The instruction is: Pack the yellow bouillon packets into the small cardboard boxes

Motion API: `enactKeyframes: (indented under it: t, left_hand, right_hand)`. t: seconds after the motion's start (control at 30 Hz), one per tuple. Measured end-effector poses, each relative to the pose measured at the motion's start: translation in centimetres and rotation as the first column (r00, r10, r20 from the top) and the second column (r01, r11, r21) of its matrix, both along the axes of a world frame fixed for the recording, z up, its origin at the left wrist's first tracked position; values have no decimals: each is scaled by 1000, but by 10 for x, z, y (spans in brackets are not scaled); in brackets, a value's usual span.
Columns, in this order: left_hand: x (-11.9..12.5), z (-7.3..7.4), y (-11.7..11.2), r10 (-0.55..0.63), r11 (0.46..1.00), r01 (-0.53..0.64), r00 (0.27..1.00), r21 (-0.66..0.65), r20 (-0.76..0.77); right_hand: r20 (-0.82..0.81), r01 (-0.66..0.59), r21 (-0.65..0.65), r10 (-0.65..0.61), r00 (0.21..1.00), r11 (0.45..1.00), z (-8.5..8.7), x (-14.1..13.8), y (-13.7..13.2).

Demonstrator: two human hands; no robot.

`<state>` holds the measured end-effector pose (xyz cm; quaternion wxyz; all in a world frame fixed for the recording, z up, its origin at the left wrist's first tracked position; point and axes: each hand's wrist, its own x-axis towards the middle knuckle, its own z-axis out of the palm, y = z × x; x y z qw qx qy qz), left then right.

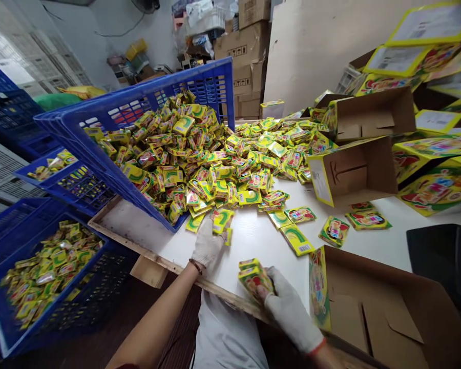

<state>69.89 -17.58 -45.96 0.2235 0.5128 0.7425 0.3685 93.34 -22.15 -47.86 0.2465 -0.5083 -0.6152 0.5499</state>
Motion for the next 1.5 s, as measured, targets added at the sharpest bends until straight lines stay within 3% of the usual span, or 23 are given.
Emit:
enactKeyframes:
  t: [0.03,0.1,0.17,0.23,0.33,0.43,0.5,0.57,0.67,0.7,0.77,0.83,0.9,0.97,1.03,1.1,1.17,1.2,1.27,1.33,1.4,1.5]
  left_hand:
    - [9,-4,-9,-99,995,96,980,25,175]
    - [31,-12,-28,-292,955,282,818,97,496]
    - [49,-19,-43,-375,913,385,670,132,641]
    - [60,-22,-53,-389,896,424,614,129,687]
    - [64,-20,-57,-371,902,417,623,109,689]
    - [64,-16,-55,-242,970,220,822,103,515]
    - [64,-14,-50,-139,986,101,936,132,323]
    - [66,-14,-41,-74,995,55,970,88,233]
    - [69,-18,-27,63,993,-19,918,-113,393]
    - [70,-19,-23,104,990,-46,880,-135,464]
    - [75,-21,-22,104,995,-86,809,-59,579]
    - [80,-22,-29,-13,997,-44,750,70,661]
    - [83,-19,-41,-196,980,159,689,119,697]
    - [81,-15,-53,-355,910,409,675,73,647]
    - [72,-9,-57,-464,843,537,754,-29,465]
    - [56,-6,-50,-533,831,551,829,-75,170]
    - [38,-6,-33,-609,793,602,781,-91,-138]
    - [30,-7,-22,-644,760,640,719,-114,-260]
    - [19,-11,0,-712,682,704,576,-198,-401]
    - [16,-14,18,-767,619,735,492,-276,-411]
    - [19,-15,27,-812,573,754,470,-320,-346]
    - [25,-13,29,-842,539,768,472,-346,-262]
  right_hand:
    - [-184,63,-111,-83,979,992,3,-2,1]
    - [-519,102,-324,-267,812,940,7,-7,3]
    - [-690,65,-462,-404,601,885,9,-10,6]
    - [-729,41,-518,-467,500,854,9,-11,9]
    - [-718,58,-565,-525,457,823,6,-11,13]
    - [-695,57,-618,-579,427,784,0,-14,14]
    - [-676,107,-620,-599,430,777,-5,-16,12]
    - [-648,198,-588,-603,466,784,-10,-16,7]
    - [-584,331,-528,-617,527,782,-14,-11,-4]
    - [-570,356,-517,-624,535,778,-14,-9,-7]
    - [-569,359,-510,-620,541,782,-9,-4,-12]
    - [-600,314,-501,-585,545,806,-2,-1,-14]
    - [-635,274,-478,-544,548,834,5,1,-14]
    - [-642,261,-439,-503,578,860,10,1,-14]
    - [-586,280,-343,-437,683,897,12,4,-15]
    - [-415,316,-155,-351,839,936,11,9,-17]
    - [-177,258,126,-234,956,958,8,15,-18]
    - [-61,167,268,-157,986,949,6,18,-18]
    - [148,-66,484,-7,989,872,3,20,-16]
    - [349,-278,553,84,933,785,0,18,-12]
    - [505,-391,545,82,859,742,-1,15,-7]
    - [582,-412,593,-14,813,692,-1,10,1]
